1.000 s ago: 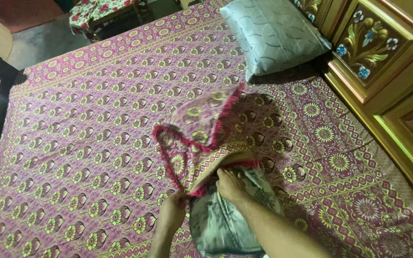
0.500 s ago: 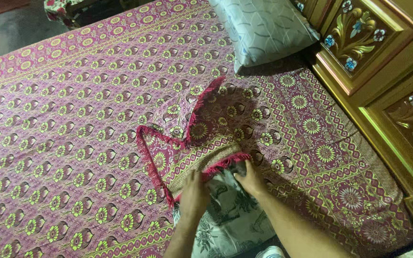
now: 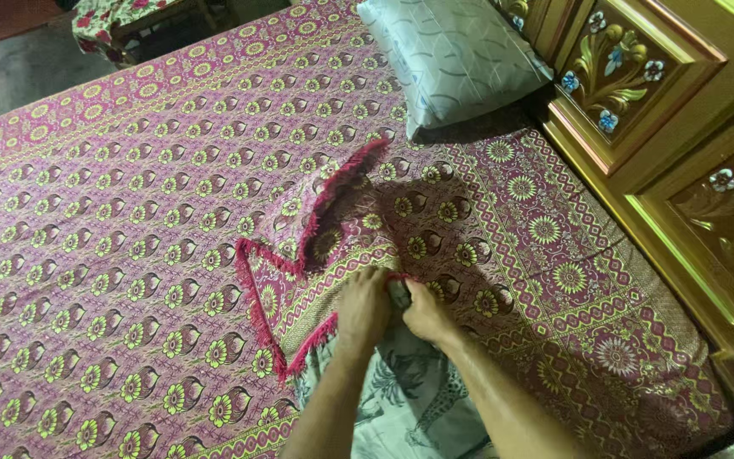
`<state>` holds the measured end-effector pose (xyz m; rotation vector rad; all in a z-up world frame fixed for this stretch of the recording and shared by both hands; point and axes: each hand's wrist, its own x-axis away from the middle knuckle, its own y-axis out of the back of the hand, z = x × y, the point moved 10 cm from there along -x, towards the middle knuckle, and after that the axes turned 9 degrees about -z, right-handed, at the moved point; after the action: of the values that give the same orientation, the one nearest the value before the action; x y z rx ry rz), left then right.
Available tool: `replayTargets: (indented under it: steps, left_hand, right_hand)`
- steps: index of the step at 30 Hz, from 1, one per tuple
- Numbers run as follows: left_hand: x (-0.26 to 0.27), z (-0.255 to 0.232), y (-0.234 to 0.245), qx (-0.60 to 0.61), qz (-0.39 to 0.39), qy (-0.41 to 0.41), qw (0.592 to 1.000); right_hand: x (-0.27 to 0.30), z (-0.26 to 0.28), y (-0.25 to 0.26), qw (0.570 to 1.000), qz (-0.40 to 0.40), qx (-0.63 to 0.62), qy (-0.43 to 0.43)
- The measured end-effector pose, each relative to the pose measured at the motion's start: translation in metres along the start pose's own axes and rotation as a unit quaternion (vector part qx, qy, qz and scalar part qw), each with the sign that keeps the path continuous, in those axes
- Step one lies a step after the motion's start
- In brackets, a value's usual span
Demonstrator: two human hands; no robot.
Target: The person picks up a decorative pillowcase and a pillow from a bed. They insert the pillow into the case, adjusting the fabric to fit the corners and smoothing the surface until the pillow is fully covered.
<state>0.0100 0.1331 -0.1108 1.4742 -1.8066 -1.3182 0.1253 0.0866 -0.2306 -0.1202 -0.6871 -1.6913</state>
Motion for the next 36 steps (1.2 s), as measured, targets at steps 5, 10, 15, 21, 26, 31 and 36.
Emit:
replayTargets:
  steps: [5,10,15,21,26,31,36]
  left_hand:
    - [-0.013,0.023,-0.002,-0.029,0.045,-0.009,0.999]
    - [-0.012,0.026,-0.001,0.046,0.014,0.035,0.998]
    - [-0.014,0.033,0.004,0.116,0.107,0.101,0.982]
    - [-0.003,0.002,0.063,0.211,0.076,0.103,0.969]
    - [-0.004,0.002,0.102,0.368,-0.014,0.143,0.919]
    - [0.011,0.043,0.068,0.517,-0.068,0.226,0.823]
    - [0.022,0.094,0.024,0.604,-0.128,0.244,0.748]
  right_hand:
    - [0.008,0.005,-0.018,0.985,0.028,-0.094,-0.140]
    - [0.001,-0.024,-0.066,0.924,0.149,-0.296,-0.192]
    - [-0.028,-0.015,-0.056,0.968,0.022,-0.249,-0.032]
    - [-0.007,0.049,-0.031,0.927,-0.047,-0.367,0.069]
    - [0.039,0.146,0.019,0.928,-0.168,-0.278,0.183]
    - [0.079,0.219,0.058,0.889,-0.332,-0.083,0.305]
    - [0.082,0.214,0.030,0.879,-0.246,-0.021,0.407]
